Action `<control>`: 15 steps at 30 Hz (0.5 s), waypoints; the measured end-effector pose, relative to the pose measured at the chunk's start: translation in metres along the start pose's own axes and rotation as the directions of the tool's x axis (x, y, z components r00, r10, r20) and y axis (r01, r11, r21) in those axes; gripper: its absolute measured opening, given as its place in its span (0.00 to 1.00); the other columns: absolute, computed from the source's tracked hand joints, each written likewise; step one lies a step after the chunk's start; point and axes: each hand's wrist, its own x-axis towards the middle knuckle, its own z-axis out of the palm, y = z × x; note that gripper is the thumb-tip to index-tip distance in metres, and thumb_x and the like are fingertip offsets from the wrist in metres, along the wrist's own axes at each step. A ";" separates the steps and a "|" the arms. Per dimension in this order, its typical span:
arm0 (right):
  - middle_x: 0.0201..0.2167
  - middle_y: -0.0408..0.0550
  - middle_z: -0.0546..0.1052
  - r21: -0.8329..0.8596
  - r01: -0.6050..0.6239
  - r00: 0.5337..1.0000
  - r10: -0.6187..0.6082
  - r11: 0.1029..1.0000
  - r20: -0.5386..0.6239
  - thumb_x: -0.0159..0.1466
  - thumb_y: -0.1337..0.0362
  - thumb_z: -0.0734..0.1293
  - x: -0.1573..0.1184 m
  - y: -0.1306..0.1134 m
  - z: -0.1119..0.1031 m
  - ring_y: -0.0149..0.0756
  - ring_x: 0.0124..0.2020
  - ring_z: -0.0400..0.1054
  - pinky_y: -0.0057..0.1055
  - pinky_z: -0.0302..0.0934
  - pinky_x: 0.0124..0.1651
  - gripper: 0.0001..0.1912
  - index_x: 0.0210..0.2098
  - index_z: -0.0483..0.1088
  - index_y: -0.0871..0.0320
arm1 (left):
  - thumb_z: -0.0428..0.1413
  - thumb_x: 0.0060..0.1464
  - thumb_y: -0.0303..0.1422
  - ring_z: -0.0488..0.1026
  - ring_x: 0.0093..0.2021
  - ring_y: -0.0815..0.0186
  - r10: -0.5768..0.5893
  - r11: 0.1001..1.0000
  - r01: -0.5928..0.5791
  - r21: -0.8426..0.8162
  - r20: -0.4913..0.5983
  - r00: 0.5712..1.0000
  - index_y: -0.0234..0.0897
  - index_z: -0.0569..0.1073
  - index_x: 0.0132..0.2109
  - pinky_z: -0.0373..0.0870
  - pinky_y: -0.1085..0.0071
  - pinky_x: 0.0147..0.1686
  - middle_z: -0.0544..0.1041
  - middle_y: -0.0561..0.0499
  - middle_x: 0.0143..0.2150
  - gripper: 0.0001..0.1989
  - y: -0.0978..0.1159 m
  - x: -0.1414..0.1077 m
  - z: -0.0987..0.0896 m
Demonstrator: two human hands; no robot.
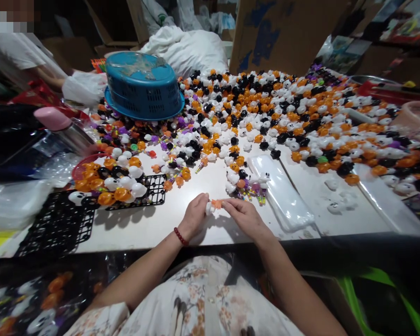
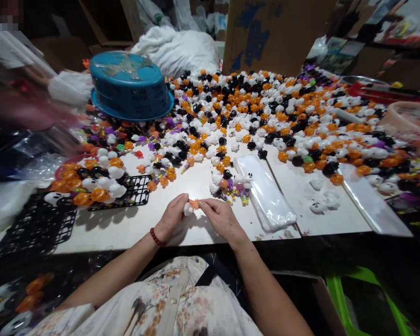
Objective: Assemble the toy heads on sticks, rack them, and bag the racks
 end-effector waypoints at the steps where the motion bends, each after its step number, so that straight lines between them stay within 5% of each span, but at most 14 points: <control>1: 0.47 0.49 0.81 0.006 0.007 1.000 -0.006 1.000 -0.029 0.66 0.52 0.65 -0.001 0.001 0.000 0.42 0.48 0.74 0.37 0.66 0.52 0.20 0.50 0.78 0.56 | 0.49 0.61 0.48 0.56 0.22 0.70 -0.040 0.998 0.040 -0.058 -0.003 0.999 0.40 0.60 0.29 0.56 0.72 0.23 0.60 0.57 0.23 0.19 -0.001 0.001 0.001; 5: 0.53 0.49 0.78 0.041 0.034 0.999 -0.034 0.999 -0.011 0.66 0.52 0.65 -0.004 0.004 -0.001 0.43 0.55 0.71 0.42 0.63 0.60 0.20 0.53 0.76 0.53 | 0.49 0.60 0.49 0.52 0.16 0.73 -0.127 0.980 0.124 -0.155 -0.012 0.992 0.40 0.60 0.29 0.51 0.74 0.18 0.57 0.60 0.18 0.19 -0.004 0.005 -0.002; 10: 0.48 0.48 0.80 0.124 -0.076 0.995 0.067 0.989 0.072 0.61 0.52 0.71 -0.008 0.006 0.003 0.43 0.48 0.75 0.39 0.70 0.51 0.22 0.52 0.77 0.54 | 0.51 0.59 0.50 0.51 0.15 0.74 -0.145 0.954 0.148 -0.261 0.030 0.989 0.40 0.62 0.29 0.49 0.76 0.16 0.58 0.60 0.16 0.20 -0.005 0.005 -0.003; 15: 0.48 0.49 0.80 0.090 -0.072 0.997 0.069 0.993 0.040 0.59 0.54 0.73 -0.008 0.006 0.004 0.44 0.48 0.75 0.40 0.69 0.53 0.22 0.50 0.78 0.55 | 0.50 0.60 0.50 0.53 0.16 0.73 -0.103 0.965 0.108 -0.237 0.033 0.994 0.39 0.63 0.30 0.50 0.75 0.17 0.59 0.60 0.17 0.20 -0.006 0.004 0.000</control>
